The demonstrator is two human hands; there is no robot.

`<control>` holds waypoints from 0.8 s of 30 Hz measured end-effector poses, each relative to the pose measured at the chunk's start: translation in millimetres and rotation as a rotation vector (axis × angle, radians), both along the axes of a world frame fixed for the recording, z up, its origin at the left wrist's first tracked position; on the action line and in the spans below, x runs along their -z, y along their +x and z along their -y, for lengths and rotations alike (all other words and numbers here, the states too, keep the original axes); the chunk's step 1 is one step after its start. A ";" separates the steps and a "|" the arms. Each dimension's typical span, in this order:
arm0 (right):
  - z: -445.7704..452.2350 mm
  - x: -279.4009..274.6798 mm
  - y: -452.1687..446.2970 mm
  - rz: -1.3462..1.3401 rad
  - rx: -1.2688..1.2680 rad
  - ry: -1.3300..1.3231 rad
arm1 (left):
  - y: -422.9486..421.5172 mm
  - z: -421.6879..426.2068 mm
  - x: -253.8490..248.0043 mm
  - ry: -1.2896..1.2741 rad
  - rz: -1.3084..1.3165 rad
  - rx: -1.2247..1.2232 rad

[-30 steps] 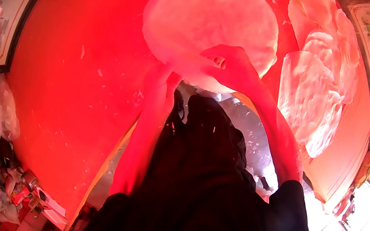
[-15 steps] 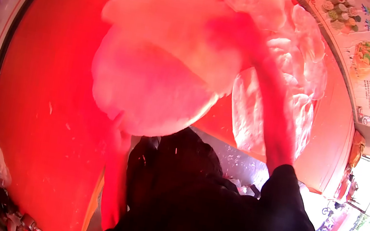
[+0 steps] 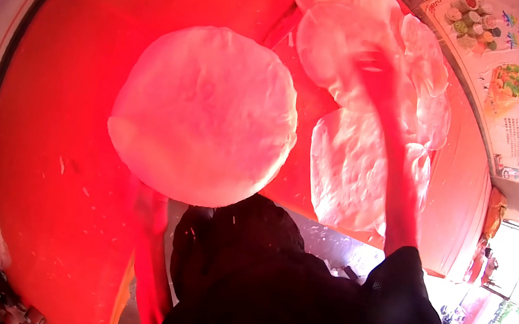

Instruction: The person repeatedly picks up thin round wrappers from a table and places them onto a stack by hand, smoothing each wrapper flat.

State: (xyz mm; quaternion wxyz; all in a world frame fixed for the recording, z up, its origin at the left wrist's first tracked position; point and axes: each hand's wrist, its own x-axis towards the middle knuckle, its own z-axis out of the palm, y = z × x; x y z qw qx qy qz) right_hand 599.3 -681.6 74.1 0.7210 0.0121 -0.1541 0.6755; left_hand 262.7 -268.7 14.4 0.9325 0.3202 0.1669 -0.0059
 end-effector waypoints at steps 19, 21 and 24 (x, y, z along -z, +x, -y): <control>-143.7 -81.1 -37.1 1.444 0.811 -1.049 | 1.4 17.3 8.5 0.100 0.085 0.023; -111.6 -94.6 15.4 1.345 0.886 -1.003 | 3.0 14.1 10.2 0.114 0.084 0.017; -57.9 -119.2 93.4 1.199 0.994 -0.944 | 0.7 17.5 12.1 0.124 0.088 0.018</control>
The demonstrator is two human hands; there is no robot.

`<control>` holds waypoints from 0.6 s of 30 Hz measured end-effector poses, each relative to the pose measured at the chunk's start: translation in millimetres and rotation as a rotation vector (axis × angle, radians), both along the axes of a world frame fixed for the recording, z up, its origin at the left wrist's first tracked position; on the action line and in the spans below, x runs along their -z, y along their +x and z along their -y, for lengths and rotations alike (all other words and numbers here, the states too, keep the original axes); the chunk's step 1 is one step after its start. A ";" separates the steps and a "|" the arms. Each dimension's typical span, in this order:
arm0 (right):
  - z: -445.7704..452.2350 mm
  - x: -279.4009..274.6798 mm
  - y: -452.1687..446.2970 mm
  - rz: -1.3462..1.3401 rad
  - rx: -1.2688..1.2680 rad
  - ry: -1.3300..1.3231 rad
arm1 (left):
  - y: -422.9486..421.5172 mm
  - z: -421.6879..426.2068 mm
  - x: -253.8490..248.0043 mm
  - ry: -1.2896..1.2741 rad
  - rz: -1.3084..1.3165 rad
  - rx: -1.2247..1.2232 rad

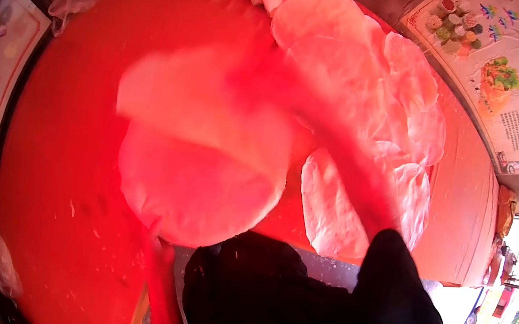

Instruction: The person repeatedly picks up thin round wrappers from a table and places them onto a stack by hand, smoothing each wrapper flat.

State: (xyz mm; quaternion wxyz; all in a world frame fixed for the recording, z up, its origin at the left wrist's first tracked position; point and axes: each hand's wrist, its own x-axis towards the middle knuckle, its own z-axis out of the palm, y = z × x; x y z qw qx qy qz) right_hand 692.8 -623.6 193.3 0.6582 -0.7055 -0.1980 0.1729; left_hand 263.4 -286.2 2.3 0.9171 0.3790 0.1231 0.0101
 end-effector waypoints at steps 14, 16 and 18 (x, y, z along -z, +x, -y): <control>232.1 79.9 214.2 -0.363 0.396 0.363 | -51.3 -16.5 19.8 0.050 0.013 -0.034; 225.1 135.0 183.8 -0.455 0.484 0.378 | -48.0 -17.0 20.8 0.059 0.005 -0.036; 205.4 184.4 166.6 -0.554 0.572 0.393 | -52.6 -15.7 22.1 0.070 -0.010 -0.038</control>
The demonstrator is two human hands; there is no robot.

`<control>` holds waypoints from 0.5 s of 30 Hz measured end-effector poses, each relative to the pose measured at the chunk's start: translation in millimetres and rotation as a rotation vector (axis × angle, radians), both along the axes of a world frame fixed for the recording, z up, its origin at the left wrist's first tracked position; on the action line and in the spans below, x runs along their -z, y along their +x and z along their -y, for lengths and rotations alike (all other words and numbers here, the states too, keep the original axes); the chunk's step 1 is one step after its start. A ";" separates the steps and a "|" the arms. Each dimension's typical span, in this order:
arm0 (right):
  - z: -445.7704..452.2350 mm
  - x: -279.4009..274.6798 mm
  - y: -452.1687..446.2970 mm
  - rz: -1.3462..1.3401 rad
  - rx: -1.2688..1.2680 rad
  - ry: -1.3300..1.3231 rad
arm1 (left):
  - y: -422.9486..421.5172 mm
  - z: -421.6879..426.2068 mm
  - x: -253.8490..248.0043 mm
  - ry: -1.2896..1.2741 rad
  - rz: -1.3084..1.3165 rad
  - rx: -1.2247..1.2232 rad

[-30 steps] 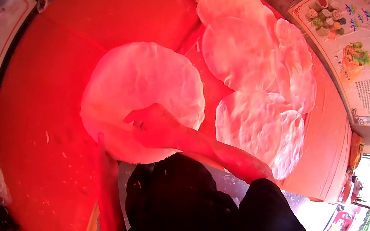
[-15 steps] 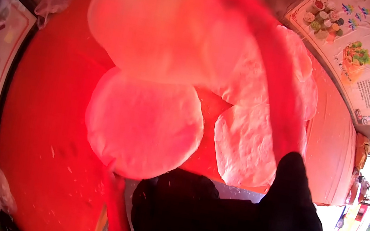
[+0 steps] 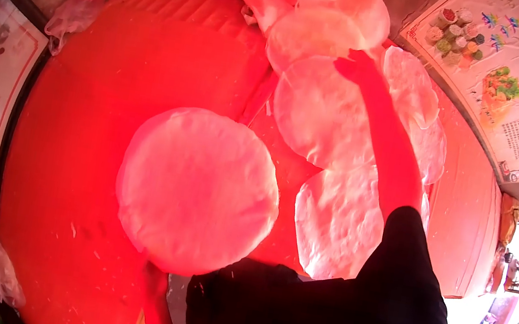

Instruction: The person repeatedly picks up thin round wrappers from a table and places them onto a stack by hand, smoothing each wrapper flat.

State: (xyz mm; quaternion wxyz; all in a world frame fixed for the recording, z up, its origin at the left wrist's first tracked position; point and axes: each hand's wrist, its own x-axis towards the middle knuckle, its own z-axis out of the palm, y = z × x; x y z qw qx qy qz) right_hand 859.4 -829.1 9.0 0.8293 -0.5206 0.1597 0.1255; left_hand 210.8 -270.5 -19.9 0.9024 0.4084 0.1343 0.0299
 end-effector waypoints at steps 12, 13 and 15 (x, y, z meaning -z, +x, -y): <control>-358.7 -102.9 -415.2 0.761 -1.115 -0.660 | 12.7 -2.7 1.9 0.069 -0.208 -0.091; -355.4 -90.3 -409.9 0.723 -1.103 -0.584 | 29.0 -3.8 2.0 0.089 -0.255 -0.135; -349.8 -56.5 -392.2 0.634 -1.080 -0.437 | 37.5 4.8 1.8 0.129 -0.349 -0.224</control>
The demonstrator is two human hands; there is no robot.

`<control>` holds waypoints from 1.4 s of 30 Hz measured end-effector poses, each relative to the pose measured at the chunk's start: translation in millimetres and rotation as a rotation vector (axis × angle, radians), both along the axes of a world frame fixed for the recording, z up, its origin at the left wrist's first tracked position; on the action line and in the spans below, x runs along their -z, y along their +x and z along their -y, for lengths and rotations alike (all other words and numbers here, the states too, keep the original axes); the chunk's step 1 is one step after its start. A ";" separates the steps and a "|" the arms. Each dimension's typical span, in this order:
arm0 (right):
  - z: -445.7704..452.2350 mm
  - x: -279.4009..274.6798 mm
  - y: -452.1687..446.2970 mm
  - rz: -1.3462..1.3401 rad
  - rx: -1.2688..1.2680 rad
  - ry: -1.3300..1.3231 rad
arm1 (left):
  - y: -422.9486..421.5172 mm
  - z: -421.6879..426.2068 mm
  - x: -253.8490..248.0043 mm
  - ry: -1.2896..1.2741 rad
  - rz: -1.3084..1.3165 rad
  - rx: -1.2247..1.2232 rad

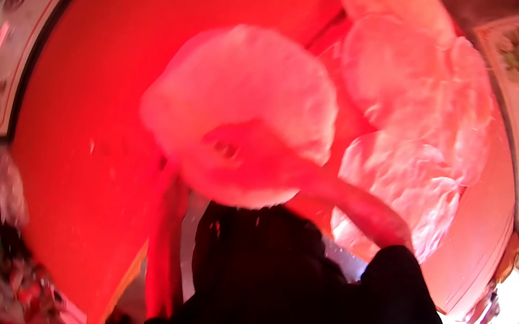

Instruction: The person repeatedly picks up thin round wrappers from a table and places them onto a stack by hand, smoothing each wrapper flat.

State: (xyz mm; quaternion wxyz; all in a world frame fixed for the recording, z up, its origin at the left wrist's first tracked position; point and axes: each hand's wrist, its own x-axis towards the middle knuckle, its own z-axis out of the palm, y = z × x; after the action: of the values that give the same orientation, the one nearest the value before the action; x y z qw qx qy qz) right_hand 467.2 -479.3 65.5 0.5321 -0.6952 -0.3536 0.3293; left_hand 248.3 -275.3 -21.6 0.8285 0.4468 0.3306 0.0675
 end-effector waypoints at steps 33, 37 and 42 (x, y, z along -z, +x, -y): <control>-3.9 73.8 0.3 0.147 0.564 0.321 | -3.4 19.1 26.6 0.107 -0.230 -0.241; -81.1 116.2 -64.7 0.132 0.771 0.657 | -23.1 15.7 27.2 0.081 -0.182 -0.168; -23.2 171.1 31.7 0.180 0.903 1.139 | -21.5 14.6 36.0 0.039 -0.048 -0.108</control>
State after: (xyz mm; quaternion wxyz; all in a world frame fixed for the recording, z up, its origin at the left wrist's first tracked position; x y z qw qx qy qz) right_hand 498.9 -456.1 -105.7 0.8638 -0.4132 -0.1915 -0.2155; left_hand 226.8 -289.9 -57.6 0.8066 0.4461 0.3727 0.1077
